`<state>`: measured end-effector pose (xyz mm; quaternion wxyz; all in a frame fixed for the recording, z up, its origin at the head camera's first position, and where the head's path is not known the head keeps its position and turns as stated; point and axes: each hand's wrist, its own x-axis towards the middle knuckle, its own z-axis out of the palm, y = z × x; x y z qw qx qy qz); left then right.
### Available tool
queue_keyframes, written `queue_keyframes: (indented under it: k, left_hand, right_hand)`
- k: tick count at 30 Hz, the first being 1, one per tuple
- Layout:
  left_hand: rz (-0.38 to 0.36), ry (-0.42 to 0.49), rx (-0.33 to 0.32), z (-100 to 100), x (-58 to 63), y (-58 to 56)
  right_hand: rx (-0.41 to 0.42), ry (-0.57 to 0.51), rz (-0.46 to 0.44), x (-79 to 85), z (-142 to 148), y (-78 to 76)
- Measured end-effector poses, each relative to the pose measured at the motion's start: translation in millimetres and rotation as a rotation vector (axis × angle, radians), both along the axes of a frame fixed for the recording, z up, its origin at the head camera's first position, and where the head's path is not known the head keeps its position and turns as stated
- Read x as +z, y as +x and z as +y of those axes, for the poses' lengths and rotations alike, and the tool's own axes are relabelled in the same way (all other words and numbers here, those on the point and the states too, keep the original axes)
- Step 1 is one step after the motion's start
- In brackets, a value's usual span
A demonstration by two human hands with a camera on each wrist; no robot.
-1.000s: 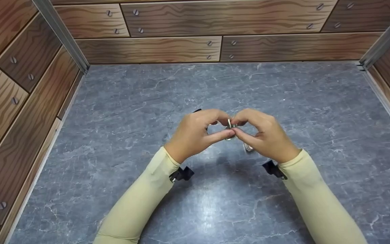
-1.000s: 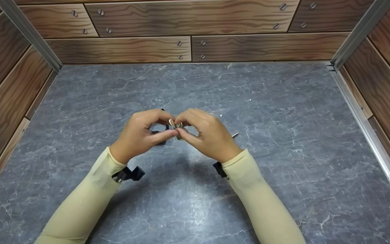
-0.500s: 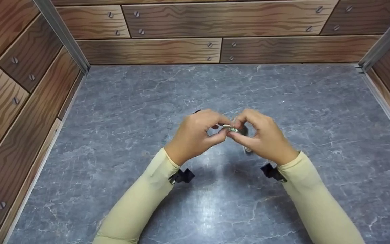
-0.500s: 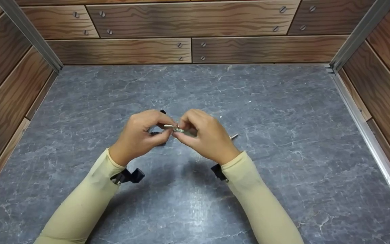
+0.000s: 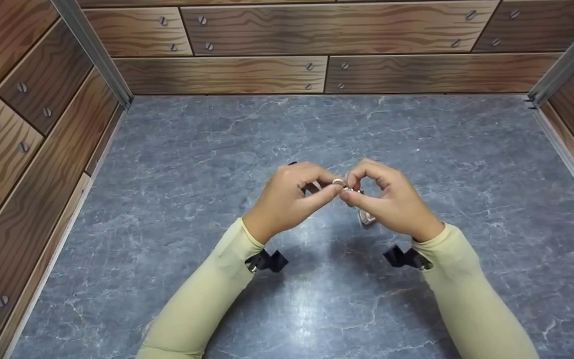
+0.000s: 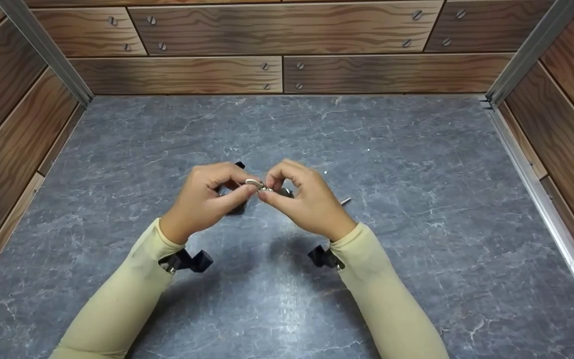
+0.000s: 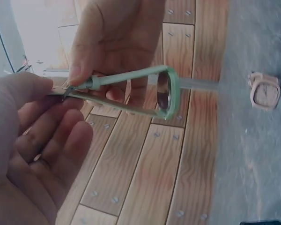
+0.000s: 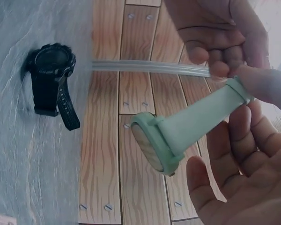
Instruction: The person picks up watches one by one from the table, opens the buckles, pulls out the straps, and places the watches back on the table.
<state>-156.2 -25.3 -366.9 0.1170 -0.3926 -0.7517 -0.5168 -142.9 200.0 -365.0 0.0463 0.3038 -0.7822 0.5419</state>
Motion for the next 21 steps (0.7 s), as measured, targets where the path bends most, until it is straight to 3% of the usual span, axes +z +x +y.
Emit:
queue_keyframes:
  k: [5, 9, 14, 21]
  left_hand:
    - [-0.245, 0.073, -0.042, 1, 0.6, 0.9]
    - [-0.375, 0.135, -0.07, 1, 0.2, 1.2]
    - [-0.424, 0.207, -0.074, 1, -0.7, -0.4]
    - [-0.434, 0.262, 0.008, 4, -1.6, -1.8]
  right_hand:
    - [0.031, 0.021, 0.041, 1.1, 3, -0.3]
    - [0.037, 0.037, 0.084, 0.9, 3, -0.9]
    - [-0.021, 0.039, 0.132, -1.1, -2, -1.5]
    - [-0.184, 0.144, 0.441, -4.4, -9, -2.1]
